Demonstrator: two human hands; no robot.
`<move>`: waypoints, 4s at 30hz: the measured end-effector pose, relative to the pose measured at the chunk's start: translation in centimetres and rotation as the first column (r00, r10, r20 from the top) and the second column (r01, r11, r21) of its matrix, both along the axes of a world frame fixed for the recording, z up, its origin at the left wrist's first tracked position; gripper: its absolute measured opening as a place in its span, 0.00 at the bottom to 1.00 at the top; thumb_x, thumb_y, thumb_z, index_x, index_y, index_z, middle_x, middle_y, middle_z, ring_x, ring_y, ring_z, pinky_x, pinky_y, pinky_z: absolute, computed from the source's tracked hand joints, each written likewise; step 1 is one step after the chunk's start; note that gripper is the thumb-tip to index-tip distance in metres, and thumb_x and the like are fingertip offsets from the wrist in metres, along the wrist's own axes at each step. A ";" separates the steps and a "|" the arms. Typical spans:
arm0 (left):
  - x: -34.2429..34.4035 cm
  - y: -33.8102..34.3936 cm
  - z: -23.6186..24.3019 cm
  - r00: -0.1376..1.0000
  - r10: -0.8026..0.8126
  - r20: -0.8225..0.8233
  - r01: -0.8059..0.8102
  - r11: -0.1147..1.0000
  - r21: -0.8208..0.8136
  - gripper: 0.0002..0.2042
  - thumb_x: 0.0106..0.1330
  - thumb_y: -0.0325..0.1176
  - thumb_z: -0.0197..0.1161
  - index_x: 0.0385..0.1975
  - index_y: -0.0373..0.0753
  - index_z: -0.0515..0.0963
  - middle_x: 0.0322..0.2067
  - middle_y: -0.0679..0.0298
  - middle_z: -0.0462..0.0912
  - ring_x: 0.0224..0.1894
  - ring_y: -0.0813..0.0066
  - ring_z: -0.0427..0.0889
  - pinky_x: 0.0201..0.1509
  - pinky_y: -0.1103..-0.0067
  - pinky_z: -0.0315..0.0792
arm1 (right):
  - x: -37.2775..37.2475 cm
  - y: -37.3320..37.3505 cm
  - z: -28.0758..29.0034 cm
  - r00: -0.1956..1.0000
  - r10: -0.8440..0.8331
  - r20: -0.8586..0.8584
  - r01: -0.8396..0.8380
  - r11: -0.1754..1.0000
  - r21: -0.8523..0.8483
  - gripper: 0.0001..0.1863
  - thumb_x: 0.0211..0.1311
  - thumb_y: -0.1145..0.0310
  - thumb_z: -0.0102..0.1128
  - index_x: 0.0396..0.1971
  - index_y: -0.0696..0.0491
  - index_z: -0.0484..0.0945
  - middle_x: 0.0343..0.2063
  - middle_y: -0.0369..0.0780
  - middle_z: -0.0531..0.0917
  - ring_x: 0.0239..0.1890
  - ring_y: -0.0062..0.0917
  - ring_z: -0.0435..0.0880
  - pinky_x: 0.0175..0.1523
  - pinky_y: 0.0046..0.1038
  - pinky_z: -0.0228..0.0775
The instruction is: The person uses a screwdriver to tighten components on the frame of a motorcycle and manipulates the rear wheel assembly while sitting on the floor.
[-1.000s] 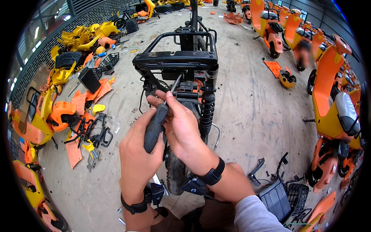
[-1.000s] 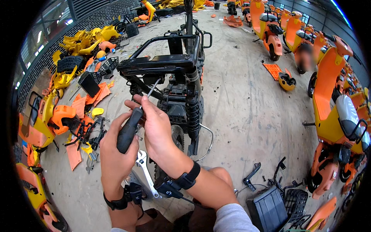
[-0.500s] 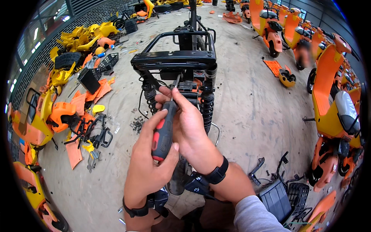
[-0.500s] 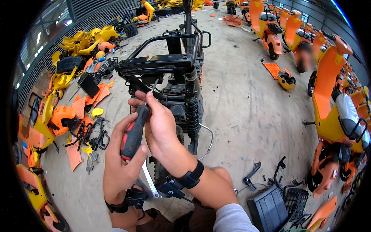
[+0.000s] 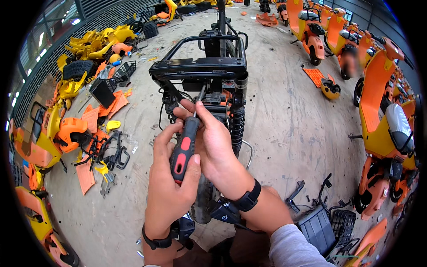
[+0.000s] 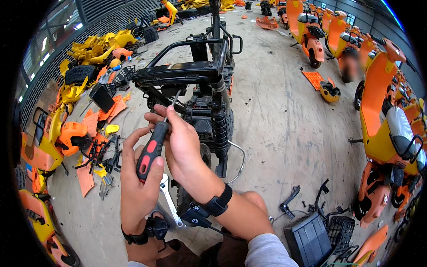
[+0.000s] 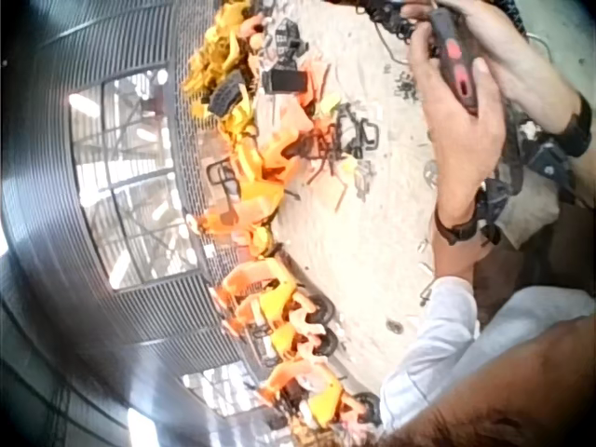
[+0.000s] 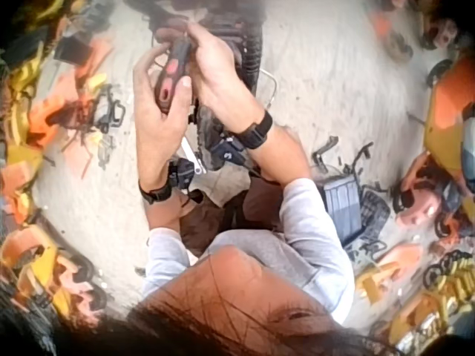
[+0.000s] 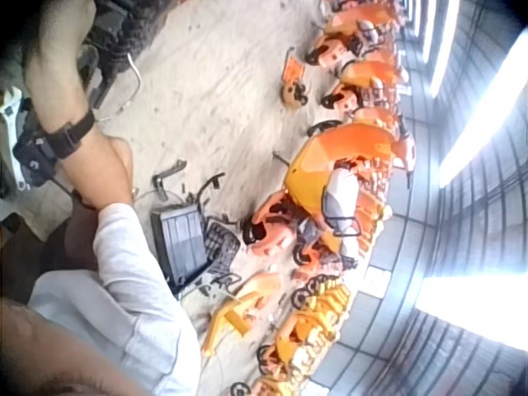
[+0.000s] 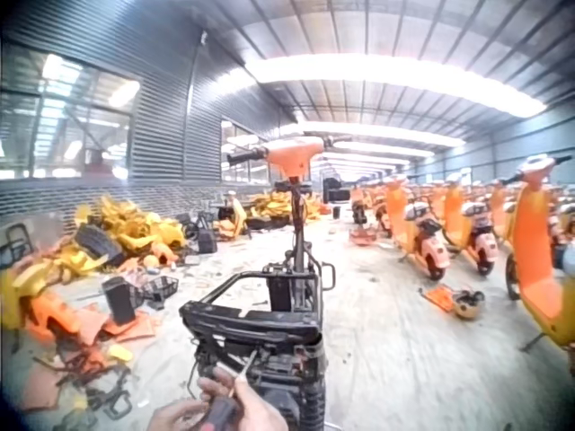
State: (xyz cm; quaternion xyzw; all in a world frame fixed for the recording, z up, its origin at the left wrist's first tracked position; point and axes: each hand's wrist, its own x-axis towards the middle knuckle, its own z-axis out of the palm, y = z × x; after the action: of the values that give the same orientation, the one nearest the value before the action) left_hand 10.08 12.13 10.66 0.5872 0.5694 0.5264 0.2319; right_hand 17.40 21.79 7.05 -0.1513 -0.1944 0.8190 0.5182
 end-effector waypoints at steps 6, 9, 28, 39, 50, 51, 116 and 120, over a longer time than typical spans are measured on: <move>-1.5 0.3 -0.1 0.968 -0.080 -0.238 0.081 0.997 -0.004 0.26 0.60 0.29 0.61 0.58 0.34 0.62 0.37 0.54 0.77 0.33 0.70 0.78 0.37 0.79 0.71 | 0.0 -0.3 0.3 0.998 -0.061 0.030 0.062 0.998 -0.022 0.22 0.72 0.56 0.46 0.51 0.60 0.72 0.42 0.43 0.81 0.41 0.22 0.76 0.51 0.25 0.67; -1.0 0.4 0.3 0.991 -0.070 0.114 0.079 0.994 -0.073 0.27 0.61 0.32 0.62 0.59 0.35 0.61 0.30 0.61 0.76 0.28 0.79 0.74 0.33 0.84 0.67 | 0.3 0.0 0.3 0.994 -0.089 0.071 0.088 0.996 0.007 0.22 0.72 0.56 0.47 0.51 0.59 0.72 0.42 0.43 0.81 0.41 0.22 0.75 0.52 0.26 0.66; -1.8 -0.2 1.0 0.926 -0.102 0.365 0.208 0.942 -0.264 0.32 0.62 0.29 0.60 0.65 0.35 0.54 0.33 0.63 0.74 0.32 0.84 0.73 0.35 0.85 0.68 | 0.1 0.6 0.2 0.998 -0.014 -0.056 0.012 0.999 -0.029 0.21 0.73 0.56 0.44 0.51 0.58 0.71 0.43 0.41 0.81 0.40 0.22 0.75 0.51 0.25 0.67; -0.7 0.4 -0.6 0.986 -0.109 -0.125 0.107 0.994 -0.027 0.27 0.64 0.33 0.55 0.63 0.36 0.59 0.33 0.63 0.76 0.31 0.83 0.71 0.37 0.86 0.64 | 0.6 0.0 0.3 0.998 -0.010 -0.054 0.007 0.998 -0.055 0.21 0.72 0.55 0.45 0.52 0.57 0.71 0.42 0.41 0.82 0.39 0.22 0.76 0.49 0.26 0.70; -0.9 0.5 -0.9 0.939 -0.077 -0.336 0.090 0.996 0.021 0.27 0.63 0.34 0.56 0.62 0.35 0.59 0.39 0.58 0.78 0.35 0.76 0.75 0.40 0.82 0.68 | 0.3 0.0 0.0 1.000 -0.005 -0.015 0.004 0.999 -0.041 0.20 0.71 0.54 0.47 0.52 0.53 0.71 0.41 0.36 0.81 0.40 0.20 0.78 0.44 0.26 0.72; -1.0 0.6 -0.9 0.941 -0.089 -0.326 0.102 0.994 0.024 0.27 0.62 0.33 0.56 0.62 0.36 0.60 0.38 0.59 0.78 0.33 0.77 0.74 0.38 0.83 0.68 | 0.2 0.4 -0.7 0.999 -0.004 -0.042 0.003 1.000 -0.024 0.20 0.71 0.54 0.47 0.53 0.53 0.71 0.41 0.37 0.82 0.40 0.21 0.78 0.45 0.27 0.73; -5.1 -10.5 -25.1 0.994 0.069 0.090 -0.020 0.884 -0.467 0.37 0.53 0.50 0.71 0.55 0.29 0.67 0.48 0.47 0.76 0.51 0.59 0.77 0.55 0.70 0.70 | 30.5 -19.2 -45.4 -0.514 0.205 0.833 0.193 0.974 -0.120 0.22 0.53 0.61 0.64 0.33 0.69 0.78 0.20 0.45 0.82 0.26 0.24 0.79 0.34 0.29 0.73; -4.0 -9.7 -26.6 0.993 0.112 0.042 -0.079 0.875 -0.478 0.38 0.50 0.50 0.73 0.56 0.29 0.68 0.51 0.46 0.74 0.53 0.55 0.75 0.58 0.70 0.69 | 29.4 -19.5 -45.9 -0.518 0.243 0.820 0.203 0.966 -0.159 0.21 0.54 0.61 0.64 0.35 0.69 0.78 0.21 0.45 0.82 0.27 0.24 0.79 0.34 0.29 0.73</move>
State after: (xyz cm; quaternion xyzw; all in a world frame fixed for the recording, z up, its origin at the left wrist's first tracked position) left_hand 6.10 2.46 -15.90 0.4653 0.7013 0.4011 0.3617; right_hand 46.85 2.26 -38.89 -0.8472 -0.4419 0.2922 0.0392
